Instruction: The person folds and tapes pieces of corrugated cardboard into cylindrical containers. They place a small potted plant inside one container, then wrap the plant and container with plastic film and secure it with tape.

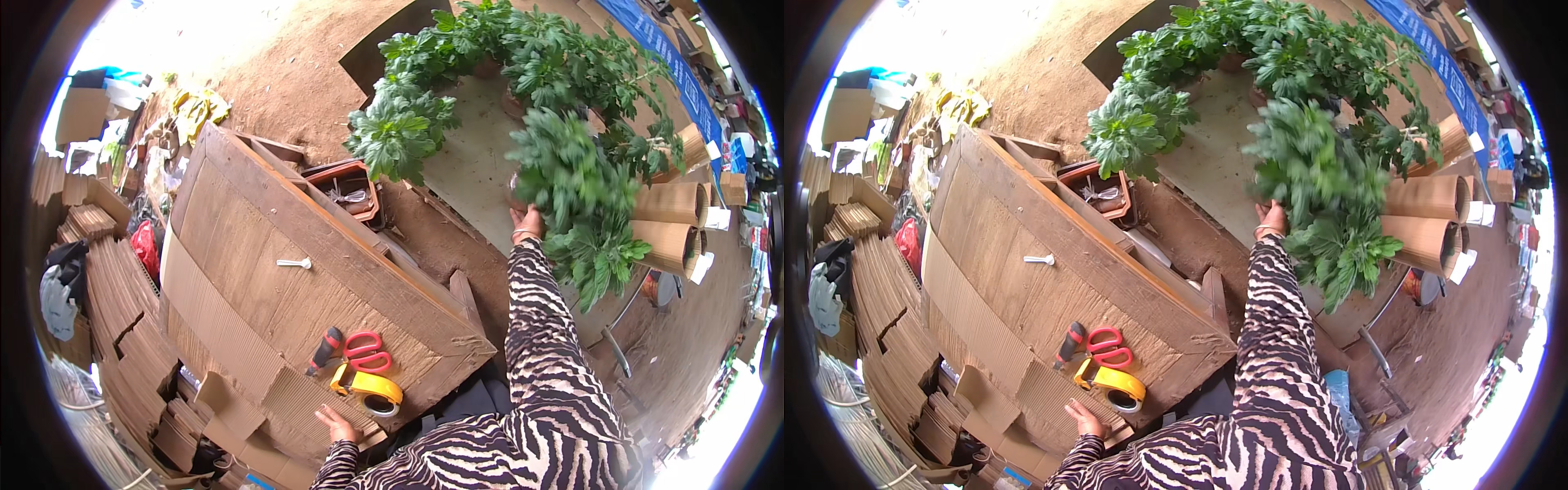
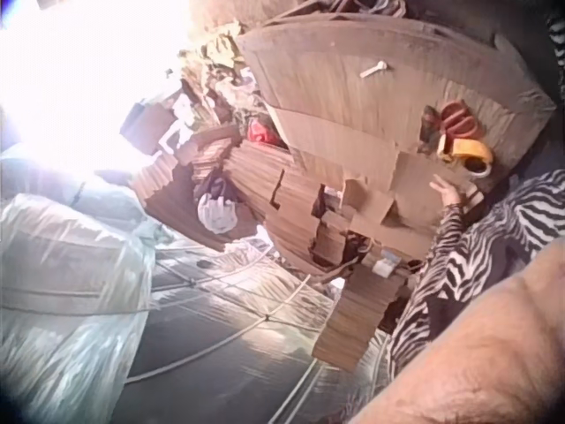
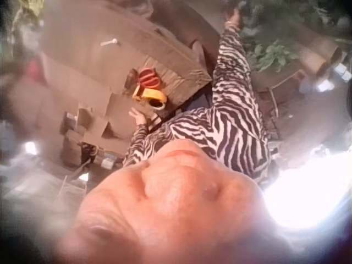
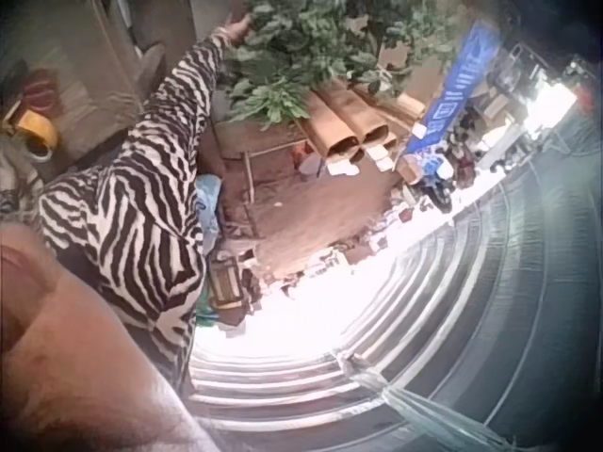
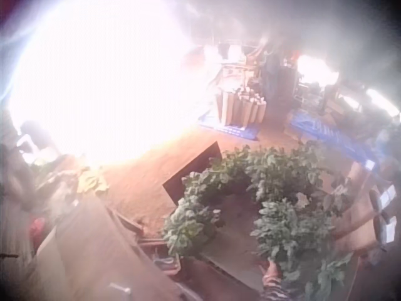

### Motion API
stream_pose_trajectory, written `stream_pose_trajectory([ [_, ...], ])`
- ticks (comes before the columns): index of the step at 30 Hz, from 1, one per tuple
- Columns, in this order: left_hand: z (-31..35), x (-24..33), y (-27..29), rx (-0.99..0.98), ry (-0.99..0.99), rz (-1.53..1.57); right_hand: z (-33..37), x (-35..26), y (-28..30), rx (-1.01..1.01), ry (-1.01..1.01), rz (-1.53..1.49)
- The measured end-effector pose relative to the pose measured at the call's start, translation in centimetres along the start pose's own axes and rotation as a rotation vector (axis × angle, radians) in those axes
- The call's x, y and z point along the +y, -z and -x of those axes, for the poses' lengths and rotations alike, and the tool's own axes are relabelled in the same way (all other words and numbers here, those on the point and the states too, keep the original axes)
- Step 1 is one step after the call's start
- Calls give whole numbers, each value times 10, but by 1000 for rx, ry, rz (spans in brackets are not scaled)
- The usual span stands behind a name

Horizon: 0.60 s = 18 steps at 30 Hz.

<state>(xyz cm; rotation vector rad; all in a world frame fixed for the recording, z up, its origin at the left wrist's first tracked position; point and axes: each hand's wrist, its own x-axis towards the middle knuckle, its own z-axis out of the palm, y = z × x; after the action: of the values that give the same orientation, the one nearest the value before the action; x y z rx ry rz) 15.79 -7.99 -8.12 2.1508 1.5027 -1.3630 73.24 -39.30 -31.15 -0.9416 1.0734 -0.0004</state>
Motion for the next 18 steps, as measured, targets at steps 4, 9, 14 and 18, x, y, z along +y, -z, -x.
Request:
stream_pose_trajectory([
  [4,-2,-2,-8,4,-1,-2,12,-7,4,-80,2,-38],
  [9,-5,0,0,-25,9,47,21,-14,-2,2,33,66],
  [14,0,7,13,-89,35,102,83,10,-30,-142,-381,333],
  [18,1,1,11,-65,2,106,112,52,-111,-604,-8,746],
])
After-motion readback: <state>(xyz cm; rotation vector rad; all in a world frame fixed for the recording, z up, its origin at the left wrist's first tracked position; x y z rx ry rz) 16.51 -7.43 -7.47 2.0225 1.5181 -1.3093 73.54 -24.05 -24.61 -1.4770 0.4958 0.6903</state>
